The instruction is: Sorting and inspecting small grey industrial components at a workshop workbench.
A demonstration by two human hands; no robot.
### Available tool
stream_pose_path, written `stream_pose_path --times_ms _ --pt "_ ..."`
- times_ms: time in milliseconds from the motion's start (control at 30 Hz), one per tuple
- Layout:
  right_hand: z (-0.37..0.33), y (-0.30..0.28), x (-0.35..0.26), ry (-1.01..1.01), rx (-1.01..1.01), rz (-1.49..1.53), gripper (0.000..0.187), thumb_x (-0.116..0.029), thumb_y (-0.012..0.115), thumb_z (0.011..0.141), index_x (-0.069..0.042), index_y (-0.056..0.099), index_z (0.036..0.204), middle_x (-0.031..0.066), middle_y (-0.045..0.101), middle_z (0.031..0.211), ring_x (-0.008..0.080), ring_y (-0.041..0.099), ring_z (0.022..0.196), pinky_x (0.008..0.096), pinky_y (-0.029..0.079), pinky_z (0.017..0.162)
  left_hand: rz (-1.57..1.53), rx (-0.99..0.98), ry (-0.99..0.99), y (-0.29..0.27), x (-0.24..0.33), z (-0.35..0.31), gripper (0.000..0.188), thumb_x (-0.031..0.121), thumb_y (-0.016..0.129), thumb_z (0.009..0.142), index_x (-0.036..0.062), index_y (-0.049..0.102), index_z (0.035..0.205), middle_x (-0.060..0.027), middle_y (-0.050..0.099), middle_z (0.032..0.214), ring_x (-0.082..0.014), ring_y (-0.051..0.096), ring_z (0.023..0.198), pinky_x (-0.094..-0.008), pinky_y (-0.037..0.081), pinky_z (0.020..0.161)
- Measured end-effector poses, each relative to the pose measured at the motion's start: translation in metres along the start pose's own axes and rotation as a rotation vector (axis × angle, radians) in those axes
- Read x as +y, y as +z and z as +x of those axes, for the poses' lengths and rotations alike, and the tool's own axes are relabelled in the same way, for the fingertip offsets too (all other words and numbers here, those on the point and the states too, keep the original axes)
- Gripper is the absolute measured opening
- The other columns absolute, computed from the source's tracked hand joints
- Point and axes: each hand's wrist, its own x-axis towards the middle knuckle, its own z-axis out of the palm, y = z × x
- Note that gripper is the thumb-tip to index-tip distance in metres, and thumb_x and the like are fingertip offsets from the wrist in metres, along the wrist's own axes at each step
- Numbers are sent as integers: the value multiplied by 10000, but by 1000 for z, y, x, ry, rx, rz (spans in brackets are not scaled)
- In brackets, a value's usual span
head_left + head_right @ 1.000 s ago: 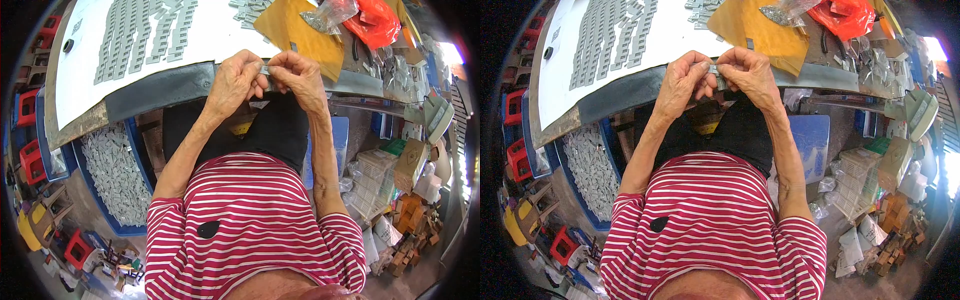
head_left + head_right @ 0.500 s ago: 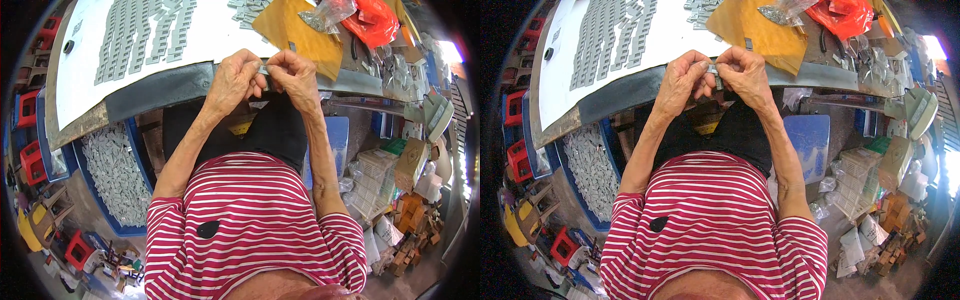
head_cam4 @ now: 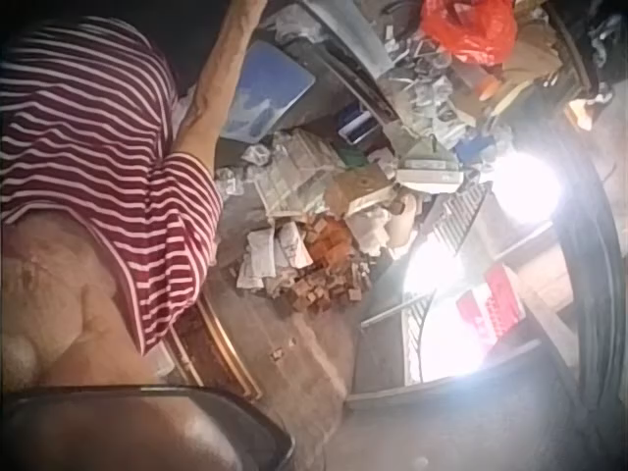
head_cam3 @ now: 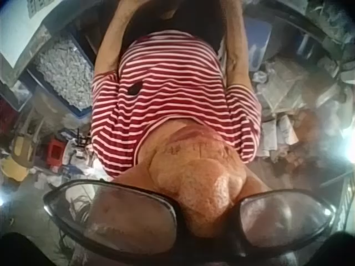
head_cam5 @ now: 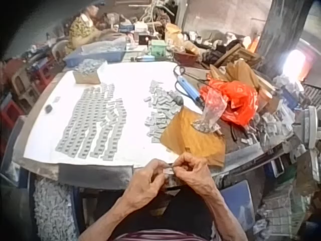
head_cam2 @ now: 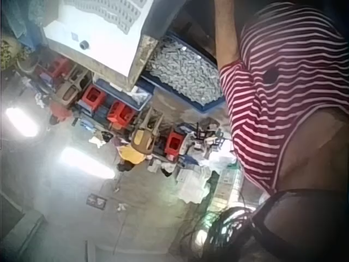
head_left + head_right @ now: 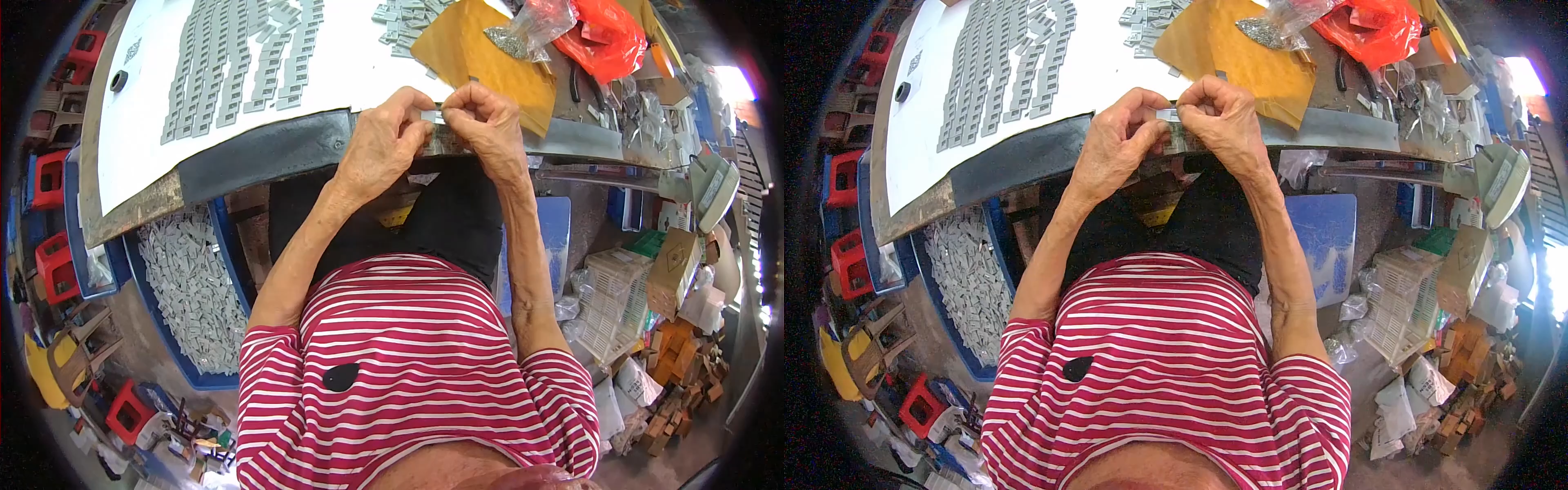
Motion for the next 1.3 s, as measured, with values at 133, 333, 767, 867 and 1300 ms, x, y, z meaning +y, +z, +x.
stream_pose_path --times_ms 133,333,767,867,1300 --pt "2 -1 -2 23 17 35 45 -56 597 742 -19 587 766 -37 525 632 11 429 528 168 331 455 159 50 100 1 5 1 163 53 538 827 -32 526 966 -52 585 661 -98 554 598 -231 454 553" --pt "2 6 3 51 45 214 94 -70 611 736 -7 598 804 -16 544 653 31 443 529 177 345 469 169 149 104 4 4 -1 181 61 559 818 -37 523 965 -85 613 674 -103 573 597 -237 459 545" --pt "2 15 7 92 34 398 108 -29 606 735 7 586 835 -20 540 653 25 425 516 163 321 462 276 270 250 9 -1 -5 180 61 596 789 -17 531 937 -138 612 697 -203 615 594 -282 471 526" --pt "1 16 7 109 40 422 96 -17 600 729 8 582 820 -28 526 629 22 415 506 163 311 455 314 286 294 11 -3 -6 173 58 596 788 -13 529 931 -134 607 685 -201 610 584 -286 469 518" --pt "2 17 8 62 17 395 133 -51 595 780 26 594 887 -17 531 651 31 426 531 168 345 485 319 249 240 3 -2 -3 172 74 586 799 -19 532 933 -119 570 624 -194 563 525 -294 437 490"
